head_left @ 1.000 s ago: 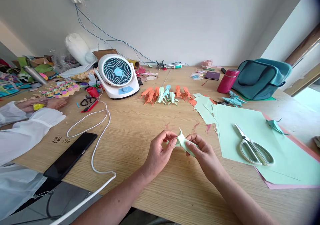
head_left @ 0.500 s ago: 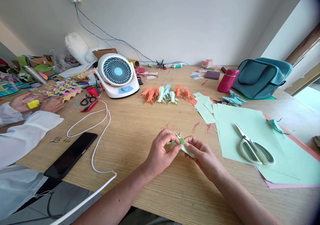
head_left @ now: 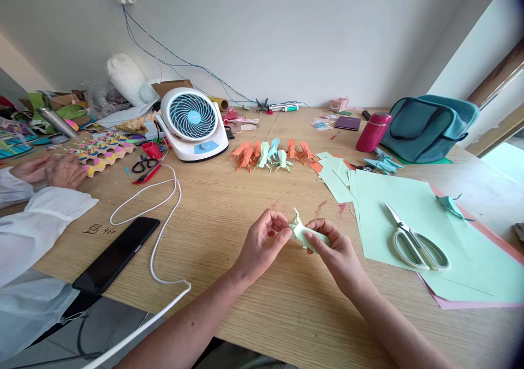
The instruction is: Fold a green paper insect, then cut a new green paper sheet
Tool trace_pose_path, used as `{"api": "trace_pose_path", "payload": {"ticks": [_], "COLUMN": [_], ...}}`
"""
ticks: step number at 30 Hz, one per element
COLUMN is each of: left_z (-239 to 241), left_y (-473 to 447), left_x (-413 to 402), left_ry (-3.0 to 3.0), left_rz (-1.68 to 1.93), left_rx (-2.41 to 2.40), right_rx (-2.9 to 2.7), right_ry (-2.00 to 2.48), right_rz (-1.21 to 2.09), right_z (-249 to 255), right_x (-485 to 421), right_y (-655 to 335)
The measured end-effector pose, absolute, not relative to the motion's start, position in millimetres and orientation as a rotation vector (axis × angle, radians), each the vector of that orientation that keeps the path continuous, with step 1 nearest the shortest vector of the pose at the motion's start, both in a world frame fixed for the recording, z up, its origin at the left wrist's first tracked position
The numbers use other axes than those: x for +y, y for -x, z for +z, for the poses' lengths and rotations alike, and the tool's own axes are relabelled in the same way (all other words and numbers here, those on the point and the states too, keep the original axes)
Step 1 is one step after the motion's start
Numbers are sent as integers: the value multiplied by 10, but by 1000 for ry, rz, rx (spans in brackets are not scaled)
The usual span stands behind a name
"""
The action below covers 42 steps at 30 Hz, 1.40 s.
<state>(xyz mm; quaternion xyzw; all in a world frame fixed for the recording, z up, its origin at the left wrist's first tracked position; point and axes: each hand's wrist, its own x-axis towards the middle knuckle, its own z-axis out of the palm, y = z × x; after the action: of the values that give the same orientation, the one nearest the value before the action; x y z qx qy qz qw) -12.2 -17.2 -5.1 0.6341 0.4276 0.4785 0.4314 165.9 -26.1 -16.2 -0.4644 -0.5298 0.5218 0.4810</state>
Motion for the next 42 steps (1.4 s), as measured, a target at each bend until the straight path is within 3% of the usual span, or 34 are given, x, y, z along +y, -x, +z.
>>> {"api": "trace_pose_path", "payload": {"ticks": [16,23,26,42], "left_z": [-77,-61,-77,-67], "left_y": [136,87,60,124], "left_x": [-150,-180,-208,-179], "left_ry": [-1610,-1683,-1735,-1802], "left_rz": [1143,1295,1300,1270], "left_rx": [1083,1183,1198,1215], "right_rx": [-1561,-1913,-2002,-1964], "right_ry": [1122,1126,1097,1114], "right_rz": [1167,537,422,425], "right_z": [-189,-157,-146,-143], "right_x": [-284,-314,-333,-332], "right_y": [-1659,-1681,-1672,-1704]}}
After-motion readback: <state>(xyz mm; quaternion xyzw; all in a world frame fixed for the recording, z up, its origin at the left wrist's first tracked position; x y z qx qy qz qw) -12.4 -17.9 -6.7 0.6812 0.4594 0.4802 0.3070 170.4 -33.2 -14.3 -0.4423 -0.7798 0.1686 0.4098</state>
